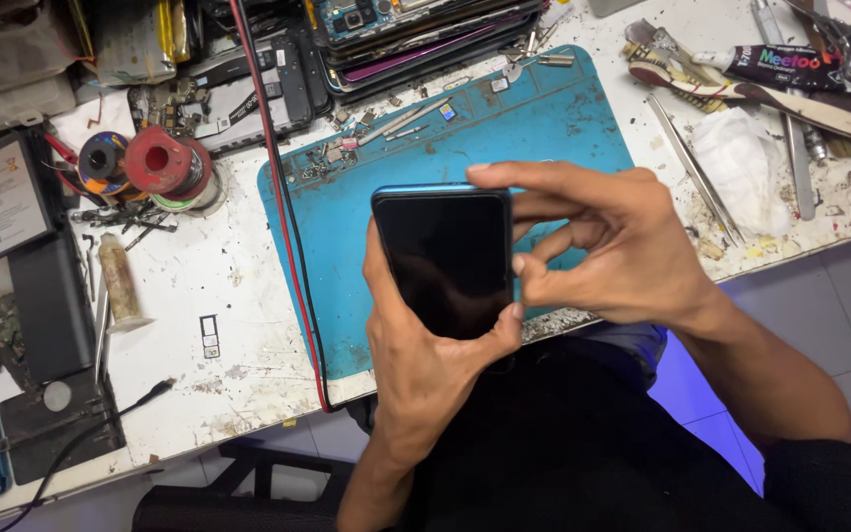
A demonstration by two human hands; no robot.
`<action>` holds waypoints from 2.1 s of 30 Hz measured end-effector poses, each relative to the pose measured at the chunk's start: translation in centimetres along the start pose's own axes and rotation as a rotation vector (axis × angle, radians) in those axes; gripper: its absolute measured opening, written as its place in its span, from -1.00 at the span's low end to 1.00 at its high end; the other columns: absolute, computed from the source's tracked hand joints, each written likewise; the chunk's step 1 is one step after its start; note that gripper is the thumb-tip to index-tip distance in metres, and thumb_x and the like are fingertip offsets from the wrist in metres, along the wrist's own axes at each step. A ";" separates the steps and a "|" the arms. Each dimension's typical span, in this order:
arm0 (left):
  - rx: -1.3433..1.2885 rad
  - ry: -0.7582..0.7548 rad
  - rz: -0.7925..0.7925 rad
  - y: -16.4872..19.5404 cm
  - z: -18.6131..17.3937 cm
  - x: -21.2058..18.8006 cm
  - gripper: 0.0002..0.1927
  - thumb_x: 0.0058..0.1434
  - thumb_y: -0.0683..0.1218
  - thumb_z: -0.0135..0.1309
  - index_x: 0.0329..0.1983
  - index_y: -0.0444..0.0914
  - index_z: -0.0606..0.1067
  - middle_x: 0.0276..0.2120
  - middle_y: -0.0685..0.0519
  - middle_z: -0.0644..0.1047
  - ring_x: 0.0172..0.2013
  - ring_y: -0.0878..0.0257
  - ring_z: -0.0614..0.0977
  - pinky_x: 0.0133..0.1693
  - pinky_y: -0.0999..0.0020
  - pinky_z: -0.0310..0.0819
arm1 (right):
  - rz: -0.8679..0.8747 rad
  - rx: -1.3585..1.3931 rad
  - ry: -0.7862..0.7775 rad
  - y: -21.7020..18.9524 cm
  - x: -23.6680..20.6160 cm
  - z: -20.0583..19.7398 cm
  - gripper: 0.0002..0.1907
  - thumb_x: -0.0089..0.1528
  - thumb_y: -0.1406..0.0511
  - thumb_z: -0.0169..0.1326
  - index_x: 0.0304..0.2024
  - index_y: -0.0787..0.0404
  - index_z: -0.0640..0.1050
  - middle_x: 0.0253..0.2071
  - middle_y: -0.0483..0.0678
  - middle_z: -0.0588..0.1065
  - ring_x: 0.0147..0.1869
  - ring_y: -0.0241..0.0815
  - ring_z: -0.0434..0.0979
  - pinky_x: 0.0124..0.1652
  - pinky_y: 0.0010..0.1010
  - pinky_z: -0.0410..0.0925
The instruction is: The person holds a blue Realme smartphone, pries open the back cover by hand, and separates the rear housing to expose the internal battery. They then use a screwdriver to unscrew components from the exposed phone chassis on the work mat.
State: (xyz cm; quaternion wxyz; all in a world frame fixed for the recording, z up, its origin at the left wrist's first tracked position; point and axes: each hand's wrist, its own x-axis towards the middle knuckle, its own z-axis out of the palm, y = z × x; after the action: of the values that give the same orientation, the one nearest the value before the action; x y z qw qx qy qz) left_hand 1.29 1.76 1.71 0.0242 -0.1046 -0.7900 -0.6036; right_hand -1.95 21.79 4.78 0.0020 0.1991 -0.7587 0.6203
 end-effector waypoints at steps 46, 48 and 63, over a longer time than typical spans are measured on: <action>0.834 -0.366 0.505 2.3 -2.0 5.1 0.10 -0.10 0.47 0.35 0.30 -0.35 0.37 -0.41 -0.05 0.53 -0.64 0.08 0.57 -0.62 0.19 0.47 | 0.145 0.122 -0.311 1.6 1.2 -6.6 -0.36 -0.01 0.44 0.26 0.17 0.26 0.53 -0.18 -0.09 0.63 -0.09 -0.38 0.66 -0.07 -0.52 0.60; 0.873 -0.419 0.531 2.3 -2.2 5.5 0.11 -0.11 0.51 0.32 0.29 -0.33 0.39 -0.47 -0.04 0.50 -0.69 0.11 0.54 -0.65 0.18 0.46 | 0.119 0.112 -0.294 1.9 1.0 -6.5 -0.48 0.06 0.47 0.26 0.12 0.30 0.60 -0.21 -0.05 0.66 -0.11 -0.33 0.69 -0.07 -0.50 0.61; 1.063 -0.560 0.821 1.8 -3.4 7.9 -0.06 0.16 0.53 -0.01 0.28 -0.30 0.44 -0.52 0.03 0.42 -0.64 0.22 0.57 -0.67 0.31 0.45 | 0.060 0.073 -0.297 3.5 2.2 -6.9 -0.90 0.02 0.51 0.29 -0.40 0.34 0.65 -0.32 0.01 0.70 -0.08 -0.23 0.76 -0.07 -0.47 0.63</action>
State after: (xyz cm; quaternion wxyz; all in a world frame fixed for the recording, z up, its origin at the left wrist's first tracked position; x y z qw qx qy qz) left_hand -6.43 0.01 5.66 0.0930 -0.5172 -0.8502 -0.0314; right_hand -6.69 28.18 3.60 -0.1360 0.2656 -0.7332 0.6110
